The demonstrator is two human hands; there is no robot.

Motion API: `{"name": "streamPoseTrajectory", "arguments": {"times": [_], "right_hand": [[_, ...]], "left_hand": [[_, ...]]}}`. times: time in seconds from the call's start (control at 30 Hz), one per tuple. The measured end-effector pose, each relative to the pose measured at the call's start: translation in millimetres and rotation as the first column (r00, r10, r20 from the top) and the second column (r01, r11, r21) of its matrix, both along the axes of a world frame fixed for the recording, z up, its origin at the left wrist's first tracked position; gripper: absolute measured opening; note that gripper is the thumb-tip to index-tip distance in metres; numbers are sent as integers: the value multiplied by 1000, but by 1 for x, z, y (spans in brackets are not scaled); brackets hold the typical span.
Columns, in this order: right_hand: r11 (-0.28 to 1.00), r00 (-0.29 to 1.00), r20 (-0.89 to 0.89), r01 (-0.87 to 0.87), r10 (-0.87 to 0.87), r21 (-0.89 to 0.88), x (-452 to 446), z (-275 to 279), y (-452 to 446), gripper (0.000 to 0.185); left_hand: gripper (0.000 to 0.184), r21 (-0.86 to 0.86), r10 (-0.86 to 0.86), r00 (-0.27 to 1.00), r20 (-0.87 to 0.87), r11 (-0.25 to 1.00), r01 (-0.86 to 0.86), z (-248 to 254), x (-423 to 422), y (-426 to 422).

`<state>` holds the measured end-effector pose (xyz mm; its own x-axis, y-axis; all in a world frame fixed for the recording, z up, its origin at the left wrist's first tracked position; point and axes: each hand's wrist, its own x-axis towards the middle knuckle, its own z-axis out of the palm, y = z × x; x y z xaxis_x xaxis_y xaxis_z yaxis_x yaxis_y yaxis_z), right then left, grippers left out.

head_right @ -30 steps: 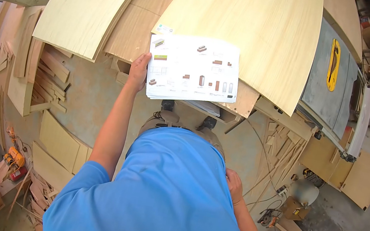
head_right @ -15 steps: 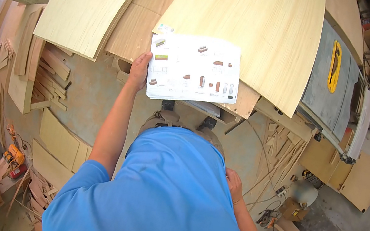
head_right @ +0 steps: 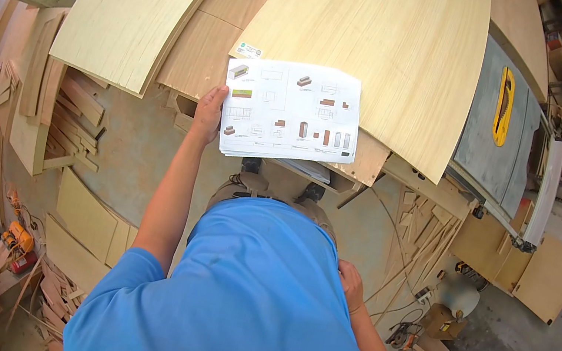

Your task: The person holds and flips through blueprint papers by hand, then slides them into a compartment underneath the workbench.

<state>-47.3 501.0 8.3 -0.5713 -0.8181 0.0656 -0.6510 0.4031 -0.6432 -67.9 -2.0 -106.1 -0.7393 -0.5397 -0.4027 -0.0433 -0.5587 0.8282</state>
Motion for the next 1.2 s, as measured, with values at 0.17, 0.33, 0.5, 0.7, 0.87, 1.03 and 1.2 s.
{"name": "streamPoseTrajectory", "arguments": {"times": [0.17,0.33,0.5,0.7,0.87,1.03,1.2], "right_hand": [[1000,1000,5,1,-1,-5,0,-2,2,24],[1000,1000,-4,1,-1,-7,1,-2,2,24],[1000,1000,-4,2,-2,-5,0,-2,1,24],[1000,1000,-5,0,0,1,1,-5,3,24],[1000,1000,7,-5,4,3,1,-3,3,25],[1000,1000,22,0,0,-7,1,-4,5,25],[1000,1000,26,0,0,13,2,-3,5,25]], "left_hand": [[32,-3,-1,1000,-11,1000,1,3,0,1],[32,-6,4,1000,-6,1000,-4,4,0,2],[32,-9,-7,1000,-16,1000,7,2,0,0],[33,-4,-4,1000,-20,1000,4,3,1,1],[34,-21,-2,1000,-4,1000,2,2,0,1],[35,-19,-2,1000,0,1000,2,4,0,2],[35,-17,-7,1000,-8,1000,7,3,0,1]]}}
